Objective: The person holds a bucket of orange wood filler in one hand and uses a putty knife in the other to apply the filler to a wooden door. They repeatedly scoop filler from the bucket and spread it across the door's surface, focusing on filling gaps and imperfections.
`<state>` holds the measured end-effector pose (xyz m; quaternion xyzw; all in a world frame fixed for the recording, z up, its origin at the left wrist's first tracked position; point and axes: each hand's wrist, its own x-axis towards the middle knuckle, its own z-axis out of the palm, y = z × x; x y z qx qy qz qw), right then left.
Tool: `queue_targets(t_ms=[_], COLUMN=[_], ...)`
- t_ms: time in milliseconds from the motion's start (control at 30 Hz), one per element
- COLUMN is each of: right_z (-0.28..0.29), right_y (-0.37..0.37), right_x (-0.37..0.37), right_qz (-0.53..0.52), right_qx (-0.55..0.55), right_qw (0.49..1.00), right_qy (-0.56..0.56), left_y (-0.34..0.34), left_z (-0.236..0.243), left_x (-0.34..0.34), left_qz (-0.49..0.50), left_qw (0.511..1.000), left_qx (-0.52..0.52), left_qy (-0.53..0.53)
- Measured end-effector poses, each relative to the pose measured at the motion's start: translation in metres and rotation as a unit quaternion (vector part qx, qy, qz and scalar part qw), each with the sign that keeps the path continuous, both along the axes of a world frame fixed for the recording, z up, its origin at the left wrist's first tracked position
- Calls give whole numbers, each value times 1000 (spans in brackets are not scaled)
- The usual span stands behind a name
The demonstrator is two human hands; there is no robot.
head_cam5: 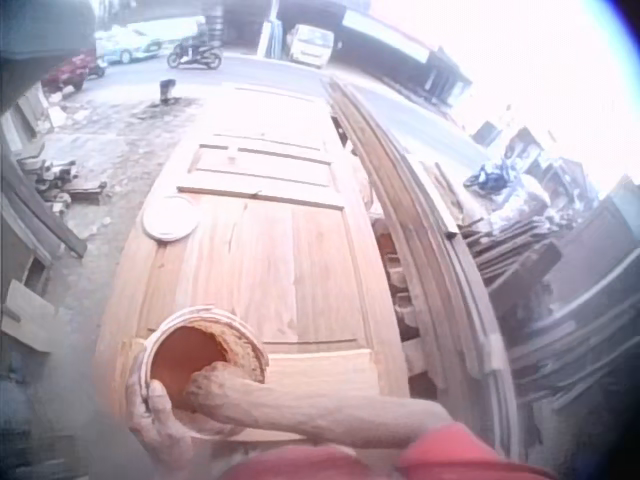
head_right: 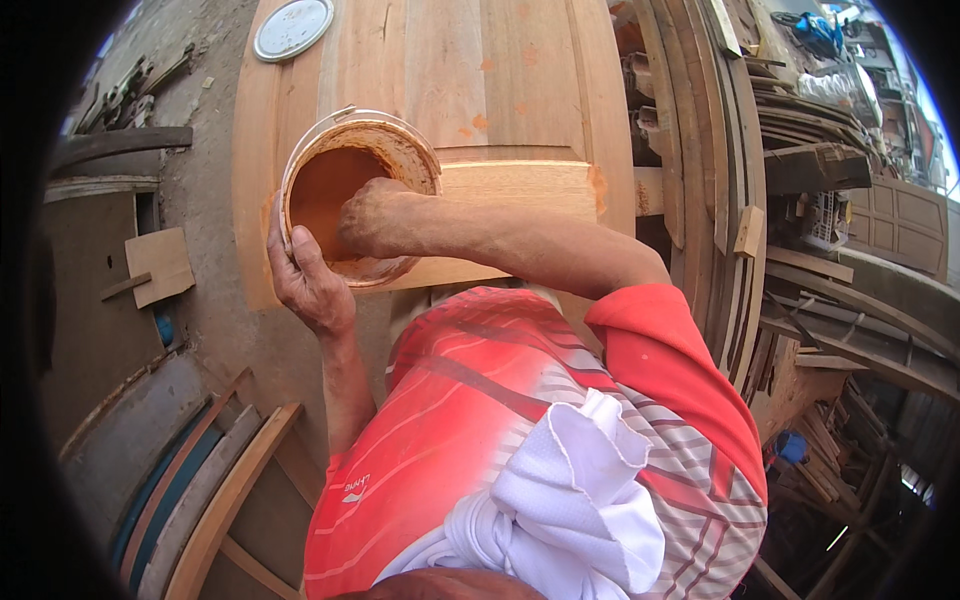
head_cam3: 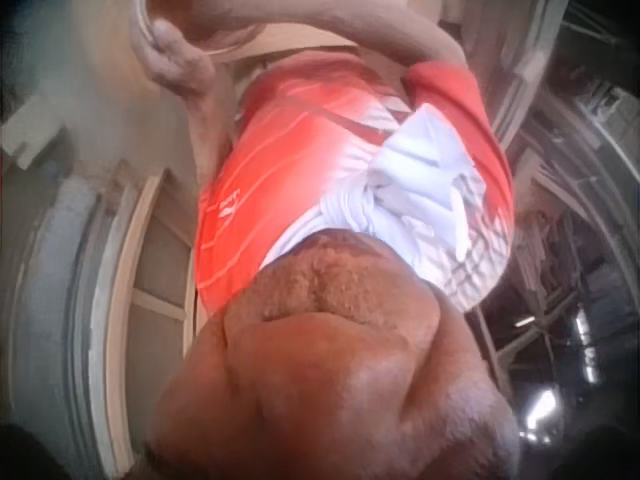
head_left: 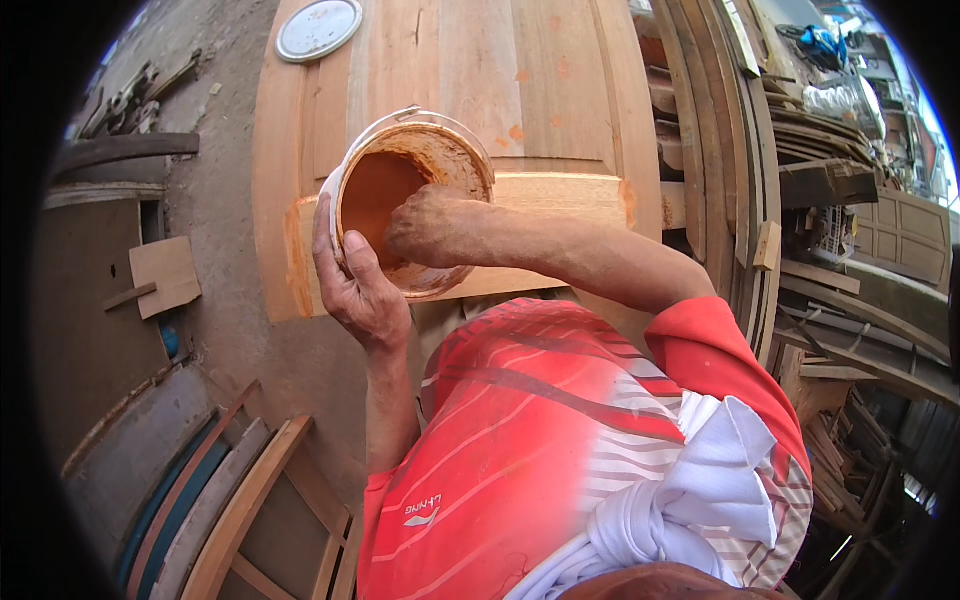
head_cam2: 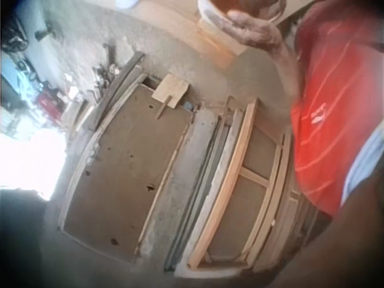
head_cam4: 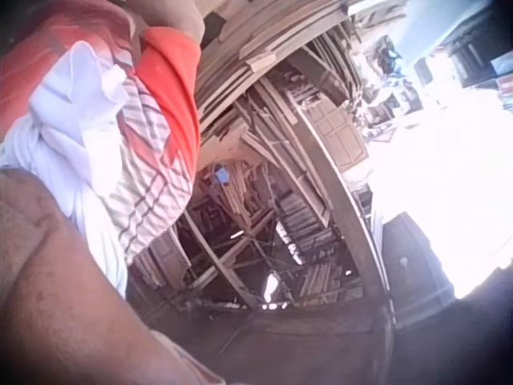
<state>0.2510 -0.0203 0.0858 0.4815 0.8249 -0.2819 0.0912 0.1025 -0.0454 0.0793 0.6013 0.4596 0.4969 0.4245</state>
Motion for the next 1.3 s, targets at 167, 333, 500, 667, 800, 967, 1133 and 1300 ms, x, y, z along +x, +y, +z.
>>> queue_targets(t_ms=[167, 333, 500, 667, 800, 967, 1133, 1300], right_z=[3, 62, 68, 47, 24, 11, -8, -51], right_y=[3, 0, -14, -21, -25, -34, -60, -75], right_x=[10, 42, 75, 92, 89, 100, 122, 157], right_qz=[-27, -153, -295, -321, -262, -287, -354, -441], right_qx=[-26, -42, -89, -107, 16, -1, -16, -128], right_qw=[999, 977, 914, 898, 945, 921, 875, 790], right_qy=[5, 144, 264, 280, 195, 261, 331, 407], left_y=[9, 25, 40, 40, 33, 30, 32, 29], left_z=[-7, -25, -23, -27, -34, -50, -60, -58], left_x=[-2, -27, -34, -31, -32, -36, -43, -47], left_qz=[5, 26, 80, 130, 157, 184, 202, 229], left_qw=[1000, 998, 995, 988, 981, 972, 967, 959], left_qx=[2, -26, -52, -24, -92, -137, -133, -159], left_qy=[19, -41, 19, 74, 65, 59, 74, 54])
